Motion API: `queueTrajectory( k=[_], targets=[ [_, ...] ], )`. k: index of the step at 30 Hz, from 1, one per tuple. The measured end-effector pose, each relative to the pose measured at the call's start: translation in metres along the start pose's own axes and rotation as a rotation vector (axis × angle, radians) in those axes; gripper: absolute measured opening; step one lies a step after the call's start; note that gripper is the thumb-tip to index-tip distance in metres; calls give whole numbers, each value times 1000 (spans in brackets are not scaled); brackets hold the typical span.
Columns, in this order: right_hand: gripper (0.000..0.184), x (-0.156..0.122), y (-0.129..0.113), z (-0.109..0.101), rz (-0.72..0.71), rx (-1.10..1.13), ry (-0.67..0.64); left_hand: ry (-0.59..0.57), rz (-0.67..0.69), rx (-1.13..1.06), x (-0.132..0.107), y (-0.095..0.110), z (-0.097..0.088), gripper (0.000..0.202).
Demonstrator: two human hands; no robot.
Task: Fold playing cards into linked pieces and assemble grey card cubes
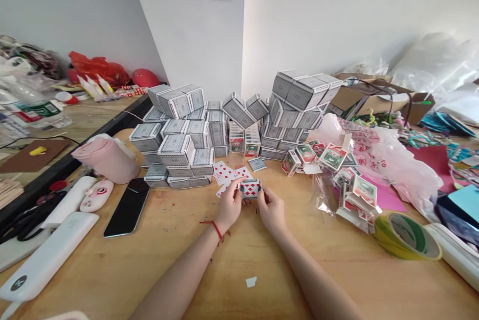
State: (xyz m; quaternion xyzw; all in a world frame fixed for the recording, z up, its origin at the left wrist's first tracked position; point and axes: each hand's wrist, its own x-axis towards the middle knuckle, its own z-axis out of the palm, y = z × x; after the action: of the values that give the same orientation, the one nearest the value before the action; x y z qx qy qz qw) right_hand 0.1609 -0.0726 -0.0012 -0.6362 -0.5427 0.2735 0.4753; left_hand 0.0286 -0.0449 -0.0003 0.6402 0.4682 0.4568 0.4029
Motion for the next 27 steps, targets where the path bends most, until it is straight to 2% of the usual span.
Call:
queueTrajectory(
  k=[2,9,19,27],
  targets=[
    [40,1,0,-1,-17,-20,18,-9,10,42,0,0,0,28],
    [44,1,-1,-1,-63,-63,43,81,-36,92,1,-1,-1,15],
    [35,3,5,5,-10,94,-23,215,-39,58,3,-7,-1,16],
    [32,7,11,1,-40,122,-29,140,15,73,4,-5,-3,19]
  ],
)
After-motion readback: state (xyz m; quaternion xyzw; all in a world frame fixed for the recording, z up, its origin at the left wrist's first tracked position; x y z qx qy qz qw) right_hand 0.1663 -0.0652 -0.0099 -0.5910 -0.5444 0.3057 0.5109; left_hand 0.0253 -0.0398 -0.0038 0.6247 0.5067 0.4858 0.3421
